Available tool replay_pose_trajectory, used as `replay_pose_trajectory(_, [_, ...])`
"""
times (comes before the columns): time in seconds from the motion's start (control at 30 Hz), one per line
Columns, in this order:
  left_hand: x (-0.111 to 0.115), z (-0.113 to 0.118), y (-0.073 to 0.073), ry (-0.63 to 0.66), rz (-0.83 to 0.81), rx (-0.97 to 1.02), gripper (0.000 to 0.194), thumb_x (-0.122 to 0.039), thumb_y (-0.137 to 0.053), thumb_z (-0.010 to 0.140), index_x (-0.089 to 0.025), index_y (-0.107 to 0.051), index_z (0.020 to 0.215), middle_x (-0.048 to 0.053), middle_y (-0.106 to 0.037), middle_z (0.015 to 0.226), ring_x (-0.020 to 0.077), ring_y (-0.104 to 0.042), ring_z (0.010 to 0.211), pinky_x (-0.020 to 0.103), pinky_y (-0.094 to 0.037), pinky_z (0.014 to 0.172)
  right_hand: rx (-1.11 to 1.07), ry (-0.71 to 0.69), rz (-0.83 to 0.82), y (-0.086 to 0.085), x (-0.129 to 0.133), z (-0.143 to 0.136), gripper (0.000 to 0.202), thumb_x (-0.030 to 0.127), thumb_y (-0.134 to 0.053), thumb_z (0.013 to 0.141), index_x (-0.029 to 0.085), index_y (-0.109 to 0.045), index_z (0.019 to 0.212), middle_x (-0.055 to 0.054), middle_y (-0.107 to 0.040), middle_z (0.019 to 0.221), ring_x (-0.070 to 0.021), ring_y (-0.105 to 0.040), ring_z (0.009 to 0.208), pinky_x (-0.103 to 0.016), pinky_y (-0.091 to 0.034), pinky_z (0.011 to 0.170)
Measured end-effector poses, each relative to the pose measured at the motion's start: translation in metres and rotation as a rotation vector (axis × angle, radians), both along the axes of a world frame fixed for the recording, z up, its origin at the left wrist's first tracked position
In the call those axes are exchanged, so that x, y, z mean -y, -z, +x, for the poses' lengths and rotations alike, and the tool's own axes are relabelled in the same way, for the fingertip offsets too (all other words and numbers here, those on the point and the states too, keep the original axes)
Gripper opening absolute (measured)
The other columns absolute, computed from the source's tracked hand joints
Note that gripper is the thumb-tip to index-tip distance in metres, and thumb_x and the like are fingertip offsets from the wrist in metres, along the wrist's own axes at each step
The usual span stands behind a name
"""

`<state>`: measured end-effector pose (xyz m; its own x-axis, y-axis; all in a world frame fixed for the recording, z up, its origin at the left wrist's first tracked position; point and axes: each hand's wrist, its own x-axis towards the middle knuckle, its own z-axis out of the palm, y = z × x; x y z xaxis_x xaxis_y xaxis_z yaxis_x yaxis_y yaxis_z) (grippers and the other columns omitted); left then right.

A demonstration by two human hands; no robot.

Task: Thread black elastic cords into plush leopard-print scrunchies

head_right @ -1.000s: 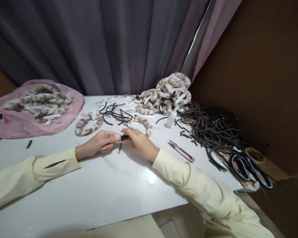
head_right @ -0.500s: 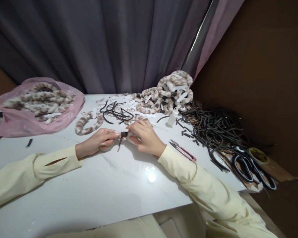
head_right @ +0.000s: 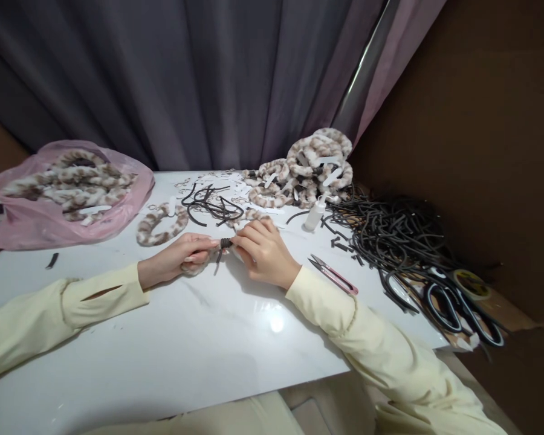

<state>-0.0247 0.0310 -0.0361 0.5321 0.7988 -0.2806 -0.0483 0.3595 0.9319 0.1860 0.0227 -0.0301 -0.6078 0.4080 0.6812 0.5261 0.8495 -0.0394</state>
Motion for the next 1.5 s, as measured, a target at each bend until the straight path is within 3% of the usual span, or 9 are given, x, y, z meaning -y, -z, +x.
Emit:
replay_pose_trajectory(0.5, [0.0,0.0016,0.0001,0.005,0.029,-0.003,0.028,-0.03,-0.058,0.081,-0.016,-0.041,0.063,-0.01,-0.027,0.04,0.0012,-0.014,0.034,0.015,-0.012,0.033,0.013,-0.027,0.069,0.0025,-0.0007,-0.0005,0.019,0.01,-0.049,0.083,0.013,-0.059,0.098,-0.007,-0.064,0.085,-0.0192,-0.05,0.082,-0.035,-0.037,0.073])
replay_pose_trajectory(1.5, [0.002,0.0024,-0.0013,-0.001,0.046,-0.04,0.031,-0.033,-0.059,0.079,-0.017,-0.039,0.062,-0.01,-0.027,0.04,0.0017,-0.015,0.034,0.017,-0.011,0.034,0.109,-0.025,0.034,0.0044,-0.0017,0.0004,0.029,0.011,-0.046,0.084,0.016,-0.056,0.11,-0.006,-0.061,0.084,-0.0195,-0.048,0.081,-0.035,-0.035,0.072])
